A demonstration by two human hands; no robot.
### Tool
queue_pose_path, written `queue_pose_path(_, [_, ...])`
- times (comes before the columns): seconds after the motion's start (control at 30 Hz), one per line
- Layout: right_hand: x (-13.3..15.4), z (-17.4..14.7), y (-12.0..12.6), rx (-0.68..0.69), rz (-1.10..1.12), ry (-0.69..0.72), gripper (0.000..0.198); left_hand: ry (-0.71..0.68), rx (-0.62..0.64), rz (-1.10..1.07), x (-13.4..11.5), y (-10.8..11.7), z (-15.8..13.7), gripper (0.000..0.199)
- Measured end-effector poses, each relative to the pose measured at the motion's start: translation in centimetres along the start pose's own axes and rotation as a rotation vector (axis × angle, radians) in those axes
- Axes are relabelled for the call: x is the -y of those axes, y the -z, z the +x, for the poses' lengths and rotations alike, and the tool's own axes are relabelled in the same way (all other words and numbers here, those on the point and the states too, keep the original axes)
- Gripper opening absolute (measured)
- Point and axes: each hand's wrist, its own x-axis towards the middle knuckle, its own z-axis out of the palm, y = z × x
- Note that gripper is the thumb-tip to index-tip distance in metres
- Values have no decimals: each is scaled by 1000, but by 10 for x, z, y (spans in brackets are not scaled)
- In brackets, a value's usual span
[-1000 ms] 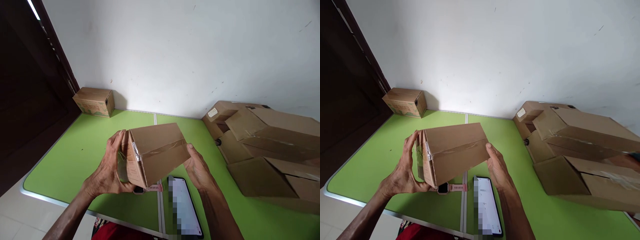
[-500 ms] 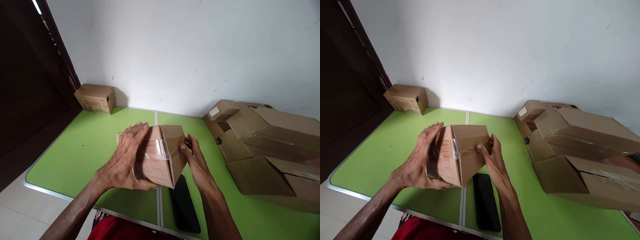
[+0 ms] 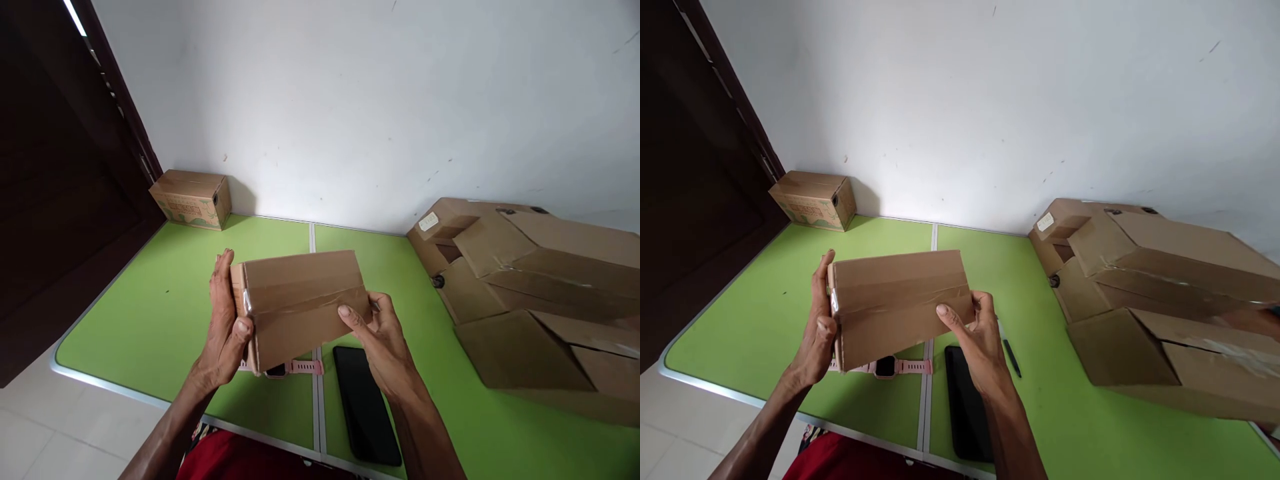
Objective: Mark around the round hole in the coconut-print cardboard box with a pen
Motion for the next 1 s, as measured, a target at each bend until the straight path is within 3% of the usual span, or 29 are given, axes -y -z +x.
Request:
queue_pose_path(0.17, [1, -11, -6, -103, 217, 145, 56, -87, -102, -64, -9, 2, -13, 92])
queue_pose_path(0.37, [8, -19, -13, -276, 364, 269, 42, 295, -194, -463, 2, 3, -23, 98])
queue_pose_path(0.5, [19, -26, -21, -276, 370, 390, 32, 408, -218, -548, 3, 3, -16, 78])
queue_pose_path(0.63, [31, -32, -25, -274, 395, 460, 25, 486, -369, -637, 4, 0, -10, 54])
queue_pose_path(0.73, [38, -36, -28, -312, 352, 470, 23, 528, -391, -724, 12, 0, -11, 61])
queue_pose_path(0.87, [42, -40, -31, -340, 311, 509, 18, 692, -448, -781, 24, 3, -11, 87])
queue_pose_path(1.0, [37, -38, -25, -246, 239, 421, 44, 647, -380, -832, 27, 6, -8, 91])
